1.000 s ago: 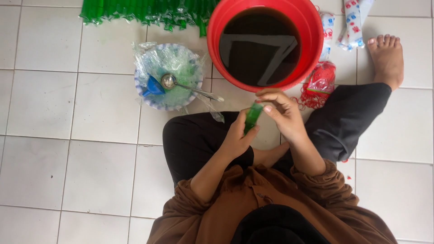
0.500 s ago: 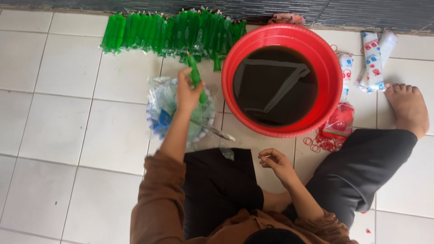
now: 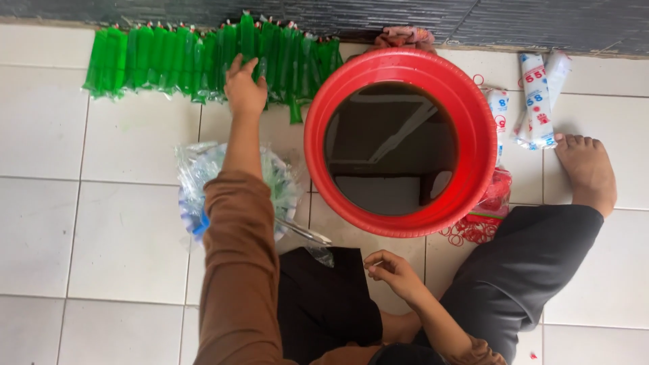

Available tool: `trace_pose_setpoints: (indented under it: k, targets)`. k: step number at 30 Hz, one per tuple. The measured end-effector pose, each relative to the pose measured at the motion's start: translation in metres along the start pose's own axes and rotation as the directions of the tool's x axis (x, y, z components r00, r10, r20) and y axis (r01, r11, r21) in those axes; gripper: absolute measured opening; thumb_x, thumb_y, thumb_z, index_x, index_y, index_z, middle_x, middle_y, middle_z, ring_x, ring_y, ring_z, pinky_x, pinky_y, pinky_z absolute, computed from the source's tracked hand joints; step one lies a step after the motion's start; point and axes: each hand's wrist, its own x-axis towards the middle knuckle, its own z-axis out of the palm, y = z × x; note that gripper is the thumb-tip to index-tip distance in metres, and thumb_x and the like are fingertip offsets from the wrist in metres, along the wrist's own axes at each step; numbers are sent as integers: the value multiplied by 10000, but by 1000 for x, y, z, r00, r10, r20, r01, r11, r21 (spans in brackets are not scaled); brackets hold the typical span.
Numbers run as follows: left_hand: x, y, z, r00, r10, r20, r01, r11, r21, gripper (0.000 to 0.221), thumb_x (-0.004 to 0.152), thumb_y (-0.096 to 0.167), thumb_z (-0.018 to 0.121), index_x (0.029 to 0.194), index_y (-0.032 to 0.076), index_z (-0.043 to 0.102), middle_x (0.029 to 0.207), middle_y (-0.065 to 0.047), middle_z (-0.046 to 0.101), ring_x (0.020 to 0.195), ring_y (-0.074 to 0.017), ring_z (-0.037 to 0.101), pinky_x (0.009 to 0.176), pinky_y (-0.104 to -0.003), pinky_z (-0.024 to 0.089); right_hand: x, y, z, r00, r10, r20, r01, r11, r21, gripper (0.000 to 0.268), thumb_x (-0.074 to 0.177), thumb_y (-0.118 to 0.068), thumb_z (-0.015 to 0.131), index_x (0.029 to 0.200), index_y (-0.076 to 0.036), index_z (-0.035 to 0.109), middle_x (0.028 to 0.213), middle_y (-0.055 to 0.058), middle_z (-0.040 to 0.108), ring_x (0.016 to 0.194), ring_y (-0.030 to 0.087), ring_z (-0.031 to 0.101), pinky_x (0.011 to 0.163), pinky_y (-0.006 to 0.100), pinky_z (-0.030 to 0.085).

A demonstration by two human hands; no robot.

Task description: The person fills plastic bags with a green liquid from a bowl using a ladle and a funnel, then ties each bag closed with a red rubber band.

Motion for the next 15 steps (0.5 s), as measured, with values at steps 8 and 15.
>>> trace_pose_setpoints:
  k: [8, 15]
  targets:
    - [-240, -27, -115, 815, 123, -567, -328, 904, -276, 322, 846, -10, 690, 1128, 137, 738, 1234, -71, 584, 1163, -328, 619, 1012, -483, 490, 4, 10, 6, 992, -108, -58, 103, 992, -73, 230, 931, -41, 691, 1140, 47, 728, 1044, 283, 708, 891, 345, 712, 829, 477, 597]
    - [-362, -87, -61, 742, -358, -567, 122, 903, -411, 467, 666, 15, 728, 1033, 302, 713, 1092, 38, 603, 957, -245, 649, 776, -412, 600, 34, 48, 8, 940, -313, -135, 280, 934, -221, 194, 945, -4, 695, 1135, 22, 719, 1010, 258, 717, 834, 334, 718, 784, 429, 598]
